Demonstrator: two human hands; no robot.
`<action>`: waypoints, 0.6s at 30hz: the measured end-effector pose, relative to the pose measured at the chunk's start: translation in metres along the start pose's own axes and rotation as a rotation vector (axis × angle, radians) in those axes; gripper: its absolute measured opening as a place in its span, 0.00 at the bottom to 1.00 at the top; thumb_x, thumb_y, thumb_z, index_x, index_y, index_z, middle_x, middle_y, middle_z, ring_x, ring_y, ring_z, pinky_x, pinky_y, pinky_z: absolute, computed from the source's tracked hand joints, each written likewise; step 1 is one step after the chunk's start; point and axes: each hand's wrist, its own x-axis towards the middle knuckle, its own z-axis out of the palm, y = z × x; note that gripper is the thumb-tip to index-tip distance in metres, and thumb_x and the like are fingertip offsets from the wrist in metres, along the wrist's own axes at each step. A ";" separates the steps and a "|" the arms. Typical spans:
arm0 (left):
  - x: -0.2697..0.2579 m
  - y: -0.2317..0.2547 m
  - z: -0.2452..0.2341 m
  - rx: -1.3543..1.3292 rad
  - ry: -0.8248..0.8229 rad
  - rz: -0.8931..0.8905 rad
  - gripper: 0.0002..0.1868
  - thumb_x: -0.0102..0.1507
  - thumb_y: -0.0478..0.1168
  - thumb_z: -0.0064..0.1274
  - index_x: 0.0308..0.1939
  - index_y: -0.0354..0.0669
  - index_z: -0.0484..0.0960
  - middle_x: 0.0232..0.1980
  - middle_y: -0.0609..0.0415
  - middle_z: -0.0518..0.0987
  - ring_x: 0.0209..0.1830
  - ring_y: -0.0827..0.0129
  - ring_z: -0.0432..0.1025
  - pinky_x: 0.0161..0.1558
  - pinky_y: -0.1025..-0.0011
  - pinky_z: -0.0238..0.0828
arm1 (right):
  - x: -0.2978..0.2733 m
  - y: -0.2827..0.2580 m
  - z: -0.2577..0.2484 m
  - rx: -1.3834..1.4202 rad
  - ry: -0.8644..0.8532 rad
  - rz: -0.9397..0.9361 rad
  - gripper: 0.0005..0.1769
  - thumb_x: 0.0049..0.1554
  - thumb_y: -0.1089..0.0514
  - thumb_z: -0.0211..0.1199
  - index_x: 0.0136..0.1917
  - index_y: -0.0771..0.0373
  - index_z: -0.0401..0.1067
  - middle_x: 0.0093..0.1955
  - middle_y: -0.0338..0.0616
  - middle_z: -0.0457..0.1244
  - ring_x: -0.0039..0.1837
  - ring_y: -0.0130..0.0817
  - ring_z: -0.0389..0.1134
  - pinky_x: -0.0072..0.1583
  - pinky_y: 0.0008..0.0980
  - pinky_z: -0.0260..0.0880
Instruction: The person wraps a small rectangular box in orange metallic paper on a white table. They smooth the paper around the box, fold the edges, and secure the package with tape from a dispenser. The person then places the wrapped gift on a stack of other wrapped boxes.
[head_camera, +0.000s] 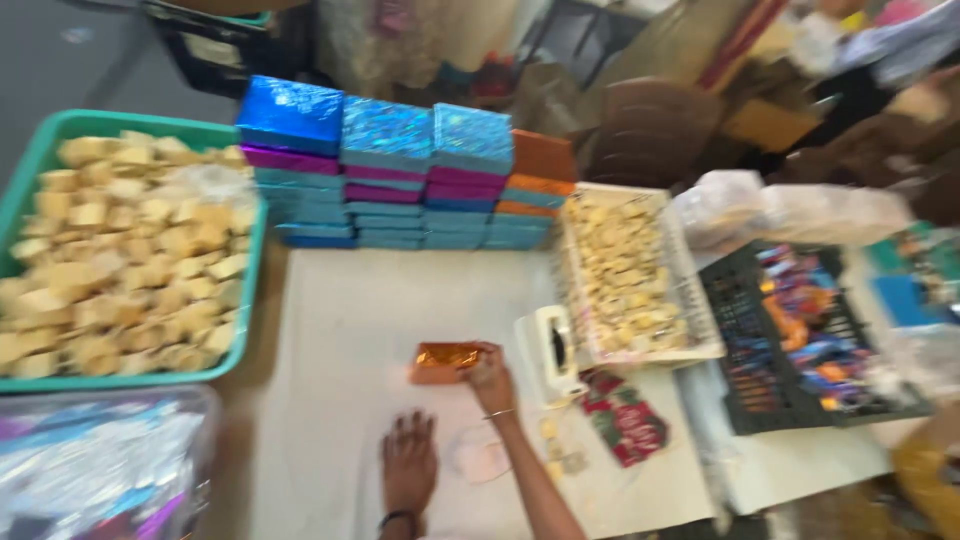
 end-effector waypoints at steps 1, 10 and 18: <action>0.000 0.003 -0.002 0.008 0.057 -0.038 0.32 0.64 0.47 0.42 0.74 0.59 0.62 0.78 0.58 0.58 0.78 0.55 0.51 0.71 0.45 0.48 | 0.006 0.001 -0.002 0.100 -0.002 -0.074 0.38 0.46 0.61 0.77 0.66 0.61 0.63 0.61 0.44 0.67 0.60 0.34 0.69 0.59 0.34 0.71; -0.002 -0.010 0.002 0.039 0.215 -0.134 0.34 0.60 0.51 0.46 0.71 0.55 0.65 0.77 0.54 0.60 0.76 0.56 0.54 0.68 0.45 0.49 | 0.124 -0.066 -0.095 -0.059 0.266 -0.221 0.30 0.44 0.63 0.73 0.62 0.63 0.75 0.54 0.43 0.70 0.54 0.37 0.72 0.57 0.33 0.73; 0.005 -0.003 0.018 0.024 0.325 -0.150 0.34 0.57 0.52 0.48 0.69 0.58 0.70 0.74 0.56 0.65 0.73 0.57 0.60 0.66 0.48 0.54 | 0.251 -0.190 -0.146 -0.531 0.582 -0.764 0.33 0.46 0.65 0.74 0.66 0.58 0.72 0.64 0.46 0.64 0.67 0.47 0.65 0.70 0.45 0.63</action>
